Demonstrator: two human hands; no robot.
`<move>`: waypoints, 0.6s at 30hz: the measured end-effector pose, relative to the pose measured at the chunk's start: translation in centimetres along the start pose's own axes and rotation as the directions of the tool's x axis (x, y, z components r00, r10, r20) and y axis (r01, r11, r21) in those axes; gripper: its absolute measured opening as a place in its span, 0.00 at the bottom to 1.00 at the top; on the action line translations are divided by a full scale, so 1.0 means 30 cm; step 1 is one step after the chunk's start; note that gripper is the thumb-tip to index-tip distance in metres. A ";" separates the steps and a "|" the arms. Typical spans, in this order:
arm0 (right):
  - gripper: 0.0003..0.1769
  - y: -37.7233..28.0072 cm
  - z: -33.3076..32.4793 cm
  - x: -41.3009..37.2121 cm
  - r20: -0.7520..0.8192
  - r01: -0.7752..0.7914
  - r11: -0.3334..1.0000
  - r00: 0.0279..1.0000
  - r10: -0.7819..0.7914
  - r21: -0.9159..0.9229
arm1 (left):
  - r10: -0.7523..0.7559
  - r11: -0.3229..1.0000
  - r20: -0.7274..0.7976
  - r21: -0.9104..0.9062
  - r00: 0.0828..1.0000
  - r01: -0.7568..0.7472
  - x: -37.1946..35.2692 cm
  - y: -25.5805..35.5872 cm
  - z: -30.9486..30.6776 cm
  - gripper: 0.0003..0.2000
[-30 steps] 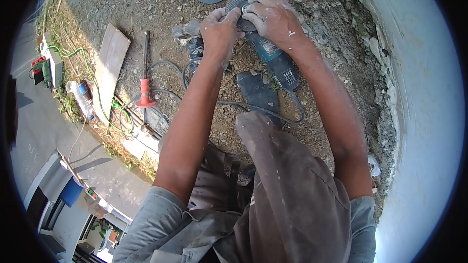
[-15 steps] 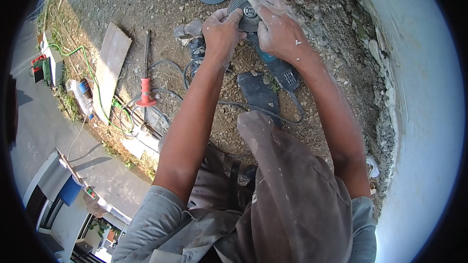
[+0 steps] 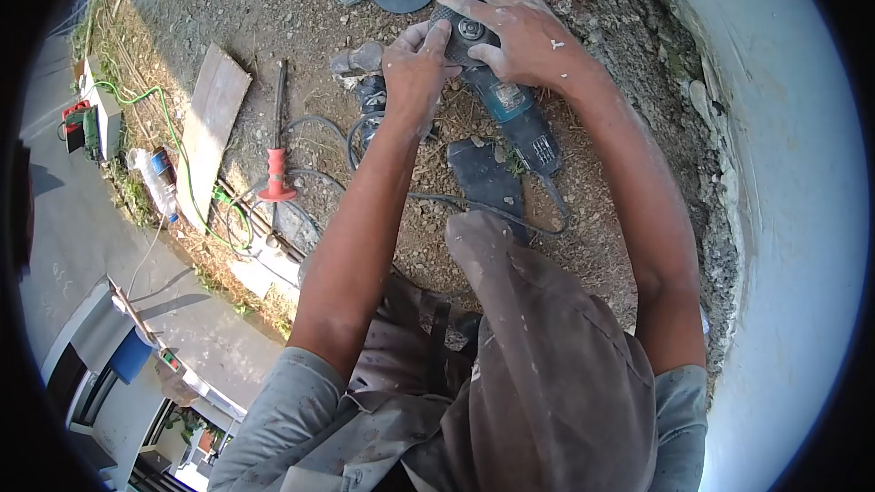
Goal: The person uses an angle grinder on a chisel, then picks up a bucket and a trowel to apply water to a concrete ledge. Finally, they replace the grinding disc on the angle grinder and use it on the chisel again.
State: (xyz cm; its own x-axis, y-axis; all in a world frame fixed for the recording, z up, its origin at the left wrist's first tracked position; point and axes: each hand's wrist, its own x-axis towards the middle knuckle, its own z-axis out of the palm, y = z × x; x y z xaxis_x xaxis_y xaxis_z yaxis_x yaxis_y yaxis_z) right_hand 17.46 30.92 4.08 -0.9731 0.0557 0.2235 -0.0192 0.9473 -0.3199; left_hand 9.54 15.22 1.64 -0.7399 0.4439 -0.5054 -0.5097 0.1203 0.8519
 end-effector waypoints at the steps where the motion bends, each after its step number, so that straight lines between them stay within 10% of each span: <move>1: 0.34 0.014 0.010 0.012 0.061 -0.018 1.000 0.998 0.017 0.022 | -0.001 0.997 -0.019 -0.081 1.000 0.000 0.002 -0.032 -0.021 0.11; 9: 0.37 0.045 -0.044 0.184 0.520 -0.221 0.970 0.843 0.139 0.098 | -0.073 0.927 0.190 0.375 0.979 -0.004 -0.056 -0.024 -0.023 0.21; 18: 0.34 0.006 -0.096 0.291 0.672 -0.163 0.983 0.738 0.063 0.086 | -0.096 0.994 0.233 0.082 0.968 0.079 0.025 -0.151 -0.029 0.28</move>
State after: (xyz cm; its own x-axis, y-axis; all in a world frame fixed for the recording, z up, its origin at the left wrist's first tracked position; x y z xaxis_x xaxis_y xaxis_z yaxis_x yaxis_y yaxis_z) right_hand 9.62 32.48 8.62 -0.8732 -0.1112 -0.4745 0.1197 0.8948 -0.4301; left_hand 10.91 14.22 -2.73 -0.5648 0.6246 -0.5392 -0.5292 0.2272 0.8175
